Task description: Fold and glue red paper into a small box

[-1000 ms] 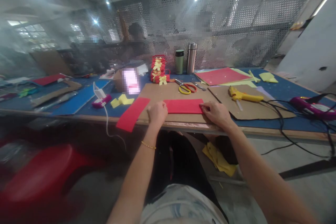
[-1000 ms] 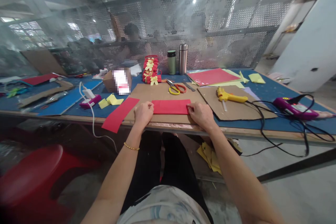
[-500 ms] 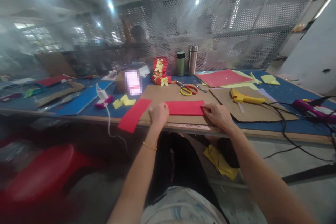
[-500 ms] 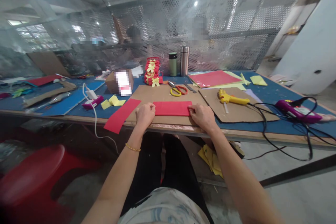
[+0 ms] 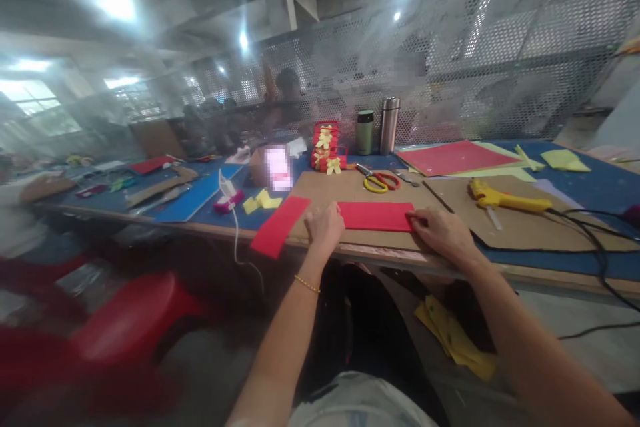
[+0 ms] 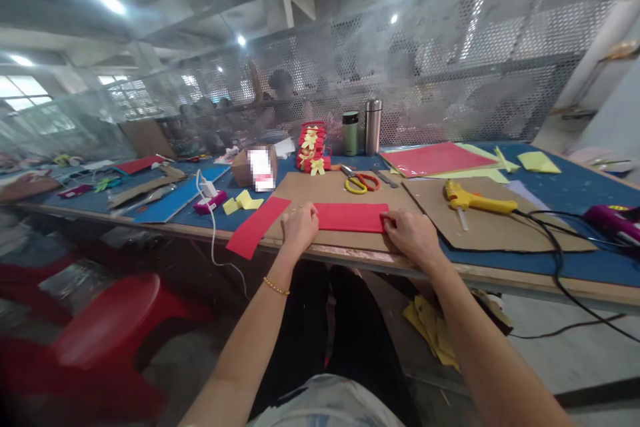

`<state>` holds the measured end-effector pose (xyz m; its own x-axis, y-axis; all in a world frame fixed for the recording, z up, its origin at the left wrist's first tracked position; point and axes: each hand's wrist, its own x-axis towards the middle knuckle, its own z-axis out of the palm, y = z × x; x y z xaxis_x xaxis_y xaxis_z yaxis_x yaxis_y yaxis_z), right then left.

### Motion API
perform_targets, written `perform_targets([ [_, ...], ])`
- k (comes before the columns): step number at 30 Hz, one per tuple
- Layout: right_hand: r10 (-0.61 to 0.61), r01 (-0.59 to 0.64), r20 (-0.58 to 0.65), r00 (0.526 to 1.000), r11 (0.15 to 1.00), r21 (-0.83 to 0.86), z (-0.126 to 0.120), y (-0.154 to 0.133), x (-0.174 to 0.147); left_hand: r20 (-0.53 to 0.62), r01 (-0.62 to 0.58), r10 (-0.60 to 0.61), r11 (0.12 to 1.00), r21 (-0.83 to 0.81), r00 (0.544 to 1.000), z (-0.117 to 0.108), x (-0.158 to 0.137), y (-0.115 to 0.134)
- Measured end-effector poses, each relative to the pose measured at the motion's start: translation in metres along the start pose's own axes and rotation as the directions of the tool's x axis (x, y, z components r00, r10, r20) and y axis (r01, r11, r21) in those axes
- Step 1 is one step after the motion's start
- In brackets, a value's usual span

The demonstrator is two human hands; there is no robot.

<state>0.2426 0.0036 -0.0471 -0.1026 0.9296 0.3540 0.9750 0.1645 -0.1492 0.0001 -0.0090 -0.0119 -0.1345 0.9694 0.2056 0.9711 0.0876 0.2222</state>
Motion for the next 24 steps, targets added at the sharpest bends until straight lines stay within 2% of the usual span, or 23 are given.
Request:
perform_targets([
  [5, 0.023, -0.024, 0.021, 1.0, 1.0, 0.006, -0.004, -0.001, -0.001, -0.026, -0.01, 0.011, 0.999, 0.04, 1.0, 0.002, 0.001, 0.0],
  [9, 0.035, -0.035, 0.039, 0.999, 0.999, -0.009, -0.012, -0.006, -0.003, -0.067, -0.19, 0.203, 0.968, 0.164, 0.977, -0.002, 0.002, 0.005],
  [12, 0.059, -0.059, 0.022, 0.998, 0.998, -0.014, -0.016, -0.01, -0.005, -0.006, -0.326, 0.338, 0.913, 0.245, 0.941, -0.008, 0.006, 0.011],
  [16, 0.075, -0.075, 0.024, 0.997, 0.997, -0.01, -0.017, -0.011, -0.005, 0.132, -0.481, 0.463, 0.845, 0.235, 0.877, -0.014, 0.012, 0.011],
  [19, 0.071, -0.071, 0.024, 0.997, 0.997, -0.004, -0.016, -0.01, -0.005, 0.177, -0.522, 0.495, 0.834, 0.179, 0.851, -0.017, 0.015, 0.008],
  [24, 0.073, -0.073, 0.035, 0.997, 0.997, -0.003, -0.016, -0.01, -0.004, 0.246, -0.495, 0.456, 0.859, 0.128, 0.855, -0.024, 0.017, 0.014],
])
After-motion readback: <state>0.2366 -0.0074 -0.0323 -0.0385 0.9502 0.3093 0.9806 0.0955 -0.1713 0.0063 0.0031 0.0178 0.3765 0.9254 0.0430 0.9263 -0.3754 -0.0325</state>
